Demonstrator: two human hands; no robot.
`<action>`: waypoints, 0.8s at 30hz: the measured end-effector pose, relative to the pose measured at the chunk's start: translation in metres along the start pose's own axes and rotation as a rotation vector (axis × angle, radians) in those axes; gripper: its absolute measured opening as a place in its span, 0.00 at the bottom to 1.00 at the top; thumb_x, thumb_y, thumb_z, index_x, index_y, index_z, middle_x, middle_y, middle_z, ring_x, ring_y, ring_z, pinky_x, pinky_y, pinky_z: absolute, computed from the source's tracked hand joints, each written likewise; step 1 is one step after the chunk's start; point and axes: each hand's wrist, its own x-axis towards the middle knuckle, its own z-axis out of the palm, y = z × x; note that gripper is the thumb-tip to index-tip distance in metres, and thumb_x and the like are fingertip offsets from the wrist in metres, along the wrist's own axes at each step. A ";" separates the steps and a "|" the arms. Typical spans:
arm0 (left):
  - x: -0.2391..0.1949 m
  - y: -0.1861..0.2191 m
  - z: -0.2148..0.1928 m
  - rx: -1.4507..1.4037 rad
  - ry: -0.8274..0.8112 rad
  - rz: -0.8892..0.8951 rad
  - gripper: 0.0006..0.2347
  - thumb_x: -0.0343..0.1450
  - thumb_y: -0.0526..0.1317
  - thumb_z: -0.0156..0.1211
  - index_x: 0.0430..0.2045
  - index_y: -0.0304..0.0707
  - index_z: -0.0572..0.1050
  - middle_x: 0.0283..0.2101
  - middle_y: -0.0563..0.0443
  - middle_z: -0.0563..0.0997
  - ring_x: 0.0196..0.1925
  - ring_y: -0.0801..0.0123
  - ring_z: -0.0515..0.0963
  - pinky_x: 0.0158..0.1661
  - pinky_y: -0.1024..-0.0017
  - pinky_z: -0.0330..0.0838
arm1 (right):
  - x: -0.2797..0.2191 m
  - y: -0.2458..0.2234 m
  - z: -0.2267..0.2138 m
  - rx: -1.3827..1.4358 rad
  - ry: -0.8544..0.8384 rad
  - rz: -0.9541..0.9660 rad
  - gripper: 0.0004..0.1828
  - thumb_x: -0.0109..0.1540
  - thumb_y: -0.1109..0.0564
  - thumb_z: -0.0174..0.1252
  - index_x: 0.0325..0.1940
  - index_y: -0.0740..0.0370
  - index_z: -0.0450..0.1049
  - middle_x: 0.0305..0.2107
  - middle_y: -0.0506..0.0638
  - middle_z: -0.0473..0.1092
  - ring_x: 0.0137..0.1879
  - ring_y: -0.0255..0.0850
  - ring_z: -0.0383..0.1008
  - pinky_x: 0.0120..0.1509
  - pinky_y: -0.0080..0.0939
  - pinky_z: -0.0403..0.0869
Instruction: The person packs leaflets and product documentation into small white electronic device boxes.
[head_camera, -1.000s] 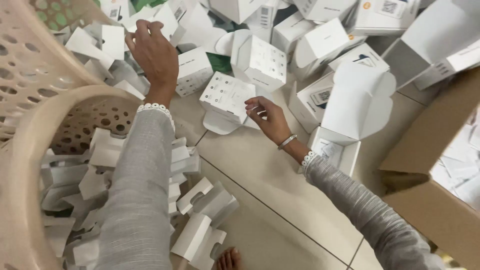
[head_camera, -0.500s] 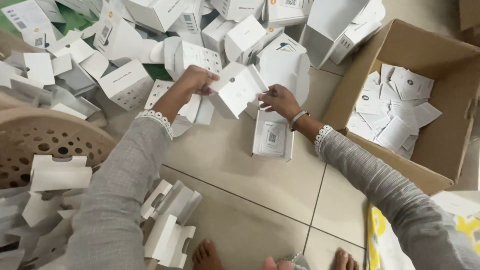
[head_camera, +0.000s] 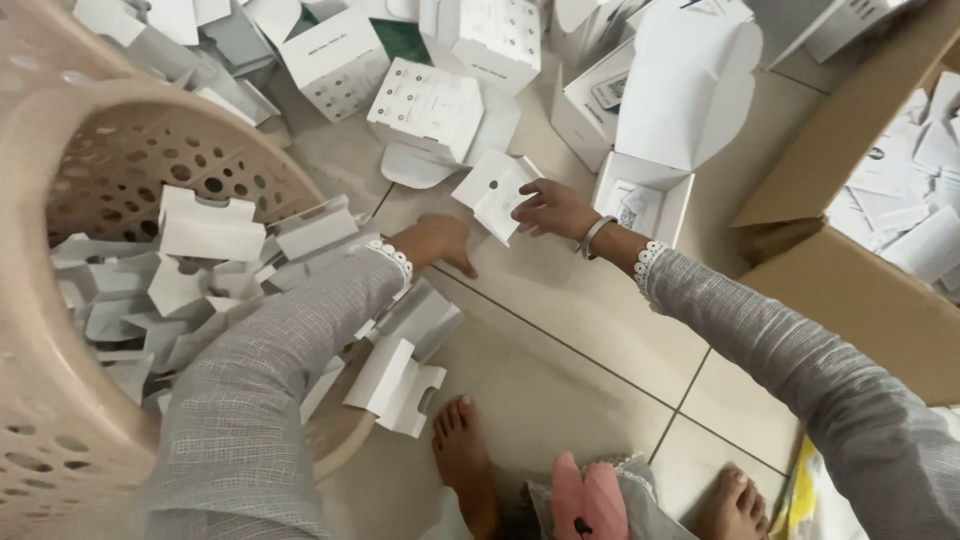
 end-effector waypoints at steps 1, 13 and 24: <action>0.001 -0.001 0.019 -0.005 -0.007 -0.008 0.32 0.60 0.63 0.73 0.49 0.35 0.79 0.52 0.41 0.82 0.54 0.48 0.81 0.55 0.50 0.71 | 0.000 -0.003 0.008 0.002 -0.011 0.000 0.35 0.63 0.54 0.62 0.69 0.71 0.59 0.49 0.58 0.75 0.47 0.43 0.82 0.48 0.40 0.82; 0.027 -0.015 0.031 -0.023 0.137 0.091 0.18 0.59 0.45 0.69 0.41 0.40 0.84 0.44 0.42 0.85 0.46 0.52 0.85 0.43 0.54 0.78 | -0.004 -0.010 0.005 -0.203 -0.008 -0.042 0.26 0.64 0.49 0.60 0.61 0.67 0.69 0.44 0.53 0.78 0.45 0.39 0.82 0.46 0.39 0.79; -0.050 0.067 -0.178 -0.760 0.676 0.823 0.12 0.64 0.34 0.68 0.41 0.33 0.82 0.43 0.48 0.84 0.45 0.66 0.84 0.47 0.70 0.79 | -0.113 -0.073 -0.139 0.190 0.133 0.093 0.43 0.64 0.25 0.39 0.71 0.57 0.63 0.62 0.54 0.67 0.67 0.45 0.67 0.68 0.57 0.68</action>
